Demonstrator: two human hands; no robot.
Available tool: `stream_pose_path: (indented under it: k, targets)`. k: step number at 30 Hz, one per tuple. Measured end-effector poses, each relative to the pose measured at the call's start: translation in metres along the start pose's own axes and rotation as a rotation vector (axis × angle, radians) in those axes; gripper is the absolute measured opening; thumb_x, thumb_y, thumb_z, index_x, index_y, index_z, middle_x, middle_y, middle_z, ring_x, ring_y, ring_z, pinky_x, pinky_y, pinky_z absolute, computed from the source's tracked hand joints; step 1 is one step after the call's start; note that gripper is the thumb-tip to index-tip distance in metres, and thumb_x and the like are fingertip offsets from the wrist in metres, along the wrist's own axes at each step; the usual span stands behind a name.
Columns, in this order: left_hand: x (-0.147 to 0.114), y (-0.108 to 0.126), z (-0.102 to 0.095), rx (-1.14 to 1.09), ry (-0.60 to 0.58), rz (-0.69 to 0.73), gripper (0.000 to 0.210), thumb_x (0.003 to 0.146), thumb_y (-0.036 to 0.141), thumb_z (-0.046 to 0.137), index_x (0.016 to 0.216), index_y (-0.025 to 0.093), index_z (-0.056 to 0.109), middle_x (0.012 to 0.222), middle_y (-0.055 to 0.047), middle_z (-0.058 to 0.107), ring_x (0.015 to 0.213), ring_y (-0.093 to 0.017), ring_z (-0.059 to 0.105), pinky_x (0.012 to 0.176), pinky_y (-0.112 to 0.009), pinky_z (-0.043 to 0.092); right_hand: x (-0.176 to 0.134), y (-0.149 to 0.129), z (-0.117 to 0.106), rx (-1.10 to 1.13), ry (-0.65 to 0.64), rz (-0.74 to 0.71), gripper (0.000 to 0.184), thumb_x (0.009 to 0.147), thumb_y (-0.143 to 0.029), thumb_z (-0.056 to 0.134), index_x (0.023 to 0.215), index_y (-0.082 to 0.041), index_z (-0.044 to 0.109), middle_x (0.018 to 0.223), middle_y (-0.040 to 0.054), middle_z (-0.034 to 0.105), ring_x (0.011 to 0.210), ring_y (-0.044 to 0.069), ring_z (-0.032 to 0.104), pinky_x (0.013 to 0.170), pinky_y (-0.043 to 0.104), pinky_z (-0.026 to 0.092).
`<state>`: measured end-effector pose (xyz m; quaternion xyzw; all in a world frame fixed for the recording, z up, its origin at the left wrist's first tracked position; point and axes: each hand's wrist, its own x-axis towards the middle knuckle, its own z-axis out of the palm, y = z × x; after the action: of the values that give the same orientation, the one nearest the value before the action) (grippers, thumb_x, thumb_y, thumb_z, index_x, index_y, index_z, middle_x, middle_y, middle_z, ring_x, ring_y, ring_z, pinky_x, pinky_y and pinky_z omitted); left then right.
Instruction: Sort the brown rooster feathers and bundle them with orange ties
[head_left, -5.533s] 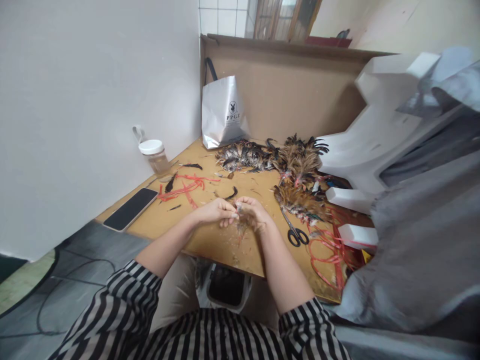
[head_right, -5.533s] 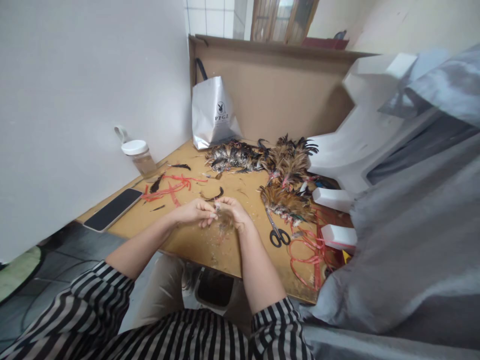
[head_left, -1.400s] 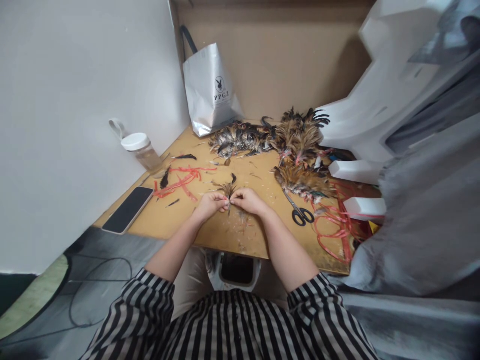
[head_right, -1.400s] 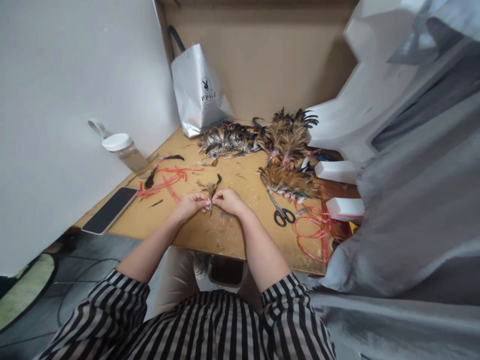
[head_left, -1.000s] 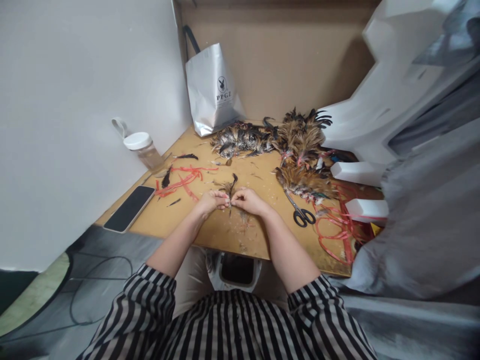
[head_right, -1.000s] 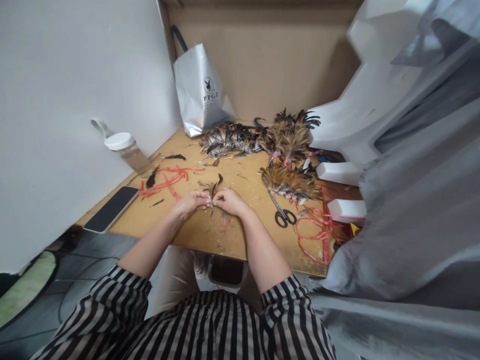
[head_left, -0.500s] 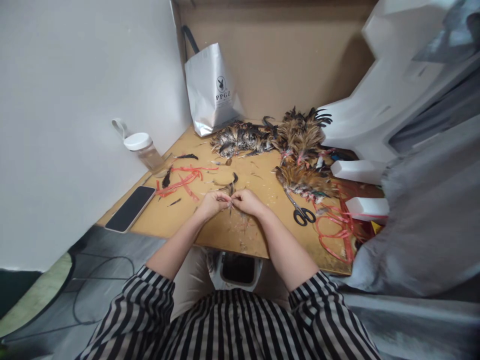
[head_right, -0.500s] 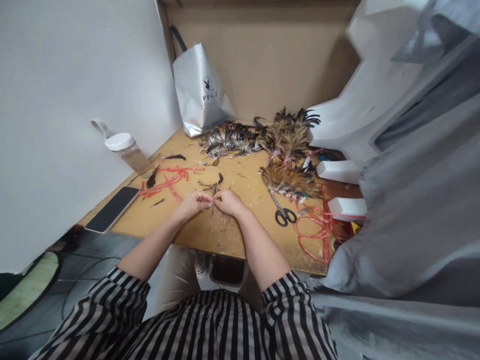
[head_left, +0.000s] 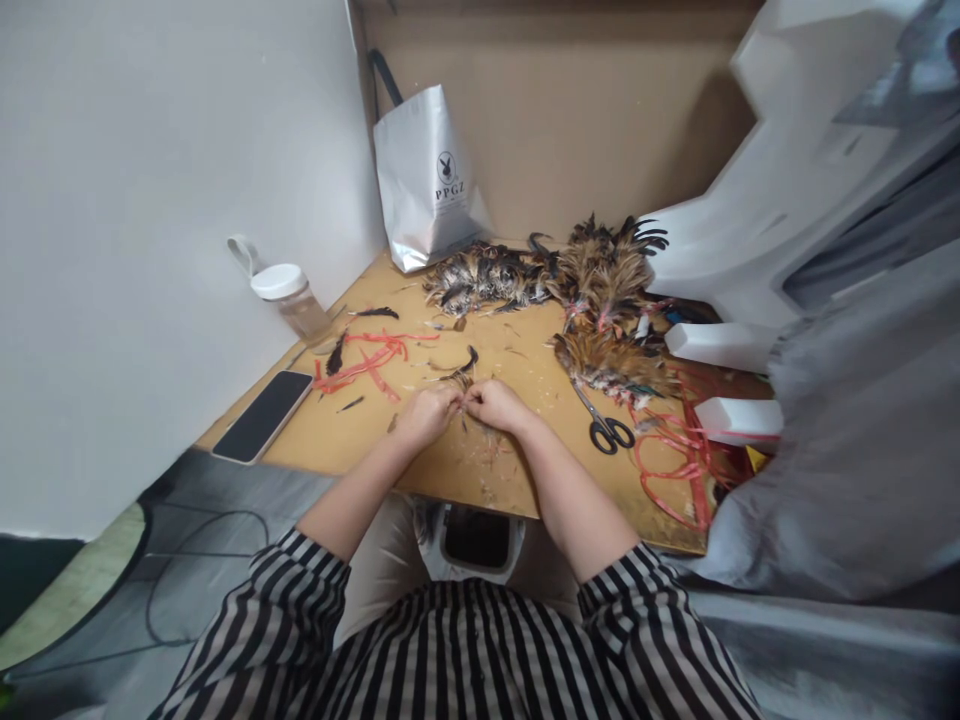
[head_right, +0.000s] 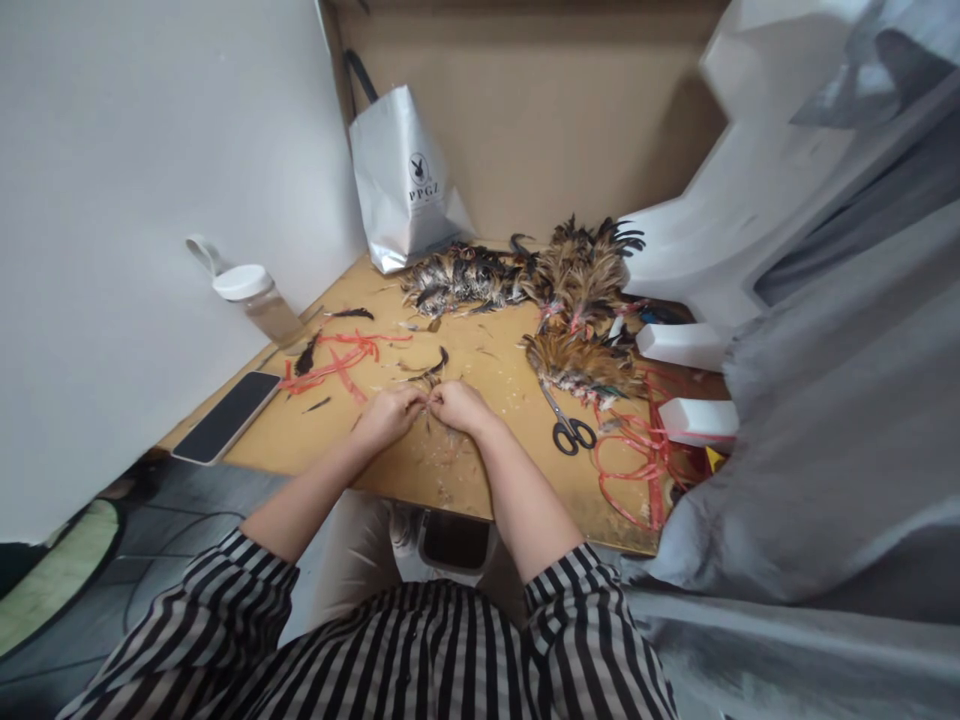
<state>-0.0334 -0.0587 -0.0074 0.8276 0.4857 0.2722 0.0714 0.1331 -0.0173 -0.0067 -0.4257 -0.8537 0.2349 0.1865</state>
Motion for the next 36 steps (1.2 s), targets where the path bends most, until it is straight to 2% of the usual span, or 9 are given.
stream_pose_path:
  k: [7, 13, 20, 25, 32, 36]
  targets:
    - [-0.007, -0.006, 0.005, 0.065, 0.046, 0.02, 0.017, 0.082, 0.019, 0.044, 0.084, 0.017, 0.062, 0.083, -0.006, 0.062, 0.081, -0.016, 0.057, 0.075, -0.028, 0.043, -0.001, -0.002, -0.001, 0.024, 0.011, 0.038, 0.016, 0.072, -0.028, 0.053, 0.074, -0.02, 0.066, 0.07, 0.0001, 0.065, 0.061, 0.011, 0.054, 0.055, 0.02, 0.033]
    - [-0.007, -0.004, 0.004, 0.071, 0.058, 0.03, 0.018, 0.082, 0.018, 0.043, 0.084, 0.017, 0.061, 0.083, -0.007, 0.061, 0.08, -0.015, 0.056, 0.074, -0.028, 0.044, -0.003, -0.004, -0.003, 0.053, 0.015, 0.025, 0.02, 0.07, -0.029, 0.057, 0.087, -0.024, 0.066, 0.073, -0.0024, 0.065, 0.061, 0.01, 0.053, 0.054, 0.02, 0.032]
    - [-0.009, -0.007, 0.005, 0.028, 0.075, 0.006, 0.016, 0.082, 0.021, 0.046, 0.085, 0.017, 0.061, 0.082, -0.006, 0.062, 0.078, -0.015, 0.057, 0.072, -0.027, 0.044, -0.002, -0.004, -0.002, 0.036, 0.033, 0.05, 0.016, 0.073, -0.03, 0.054, 0.081, -0.024, 0.067, 0.072, -0.0017, 0.065, 0.061, 0.01, 0.053, 0.055, 0.02, 0.033]
    - [-0.012, -0.008, 0.005, 0.008, 0.09, -0.02, 0.015, 0.081, 0.021, 0.048, 0.084, 0.017, 0.063, 0.08, -0.006, 0.062, 0.077, -0.015, 0.057, 0.072, -0.027, 0.044, -0.002, 0.001, 0.002, 0.105, 0.057, 0.049, 0.016, 0.072, -0.026, 0.054, 0.079, -0.021, 0.068, 0.072, -0.0003, 0.065, 0.064, 0.011, 0.055, 0.058, 0.02, 0.036]
    - [-0.015, -0.011, 0.004, -0.003, 0.121, -0.02, 0.014, 0.079, 0.018, 0.049, 0.077, 0.018, 0.063, 0.081, -0.006, 0.06, 0.08, -0.015, 0.055, 0.074, -0.027, 0.043, -0.003, 0.0, 0.0, 0.11, 0.144, 0.024, 0.016, 0.068, -0.015, 0.053, 0.072, -0.019, 0.068, 0.073, 0.0018, 0.066, 0.07, 0.012, 0.056, 0.066, 0.021, 0.039]
    - [-0.017, -0.01, 0.003, -0.019, 0.122, -0.02, 0.014, 0.078, 0.016, 0.049, 0.077, 0.019, 0.063, 0.082, -0.005, 0.06, 0.081, -0.015, 0.055, 0.075, -0.027, 0.042, -0.004, -0.001, -0.003, 0.079, 0.19, 0.021, 0.016, 0.066, -0.015, 0.053, 0.071, -0.018, 0.067, 0.075, 0.0025, 0.065, 0.072, 0.013, 0.056, 0.069, 0.022, 0.039]
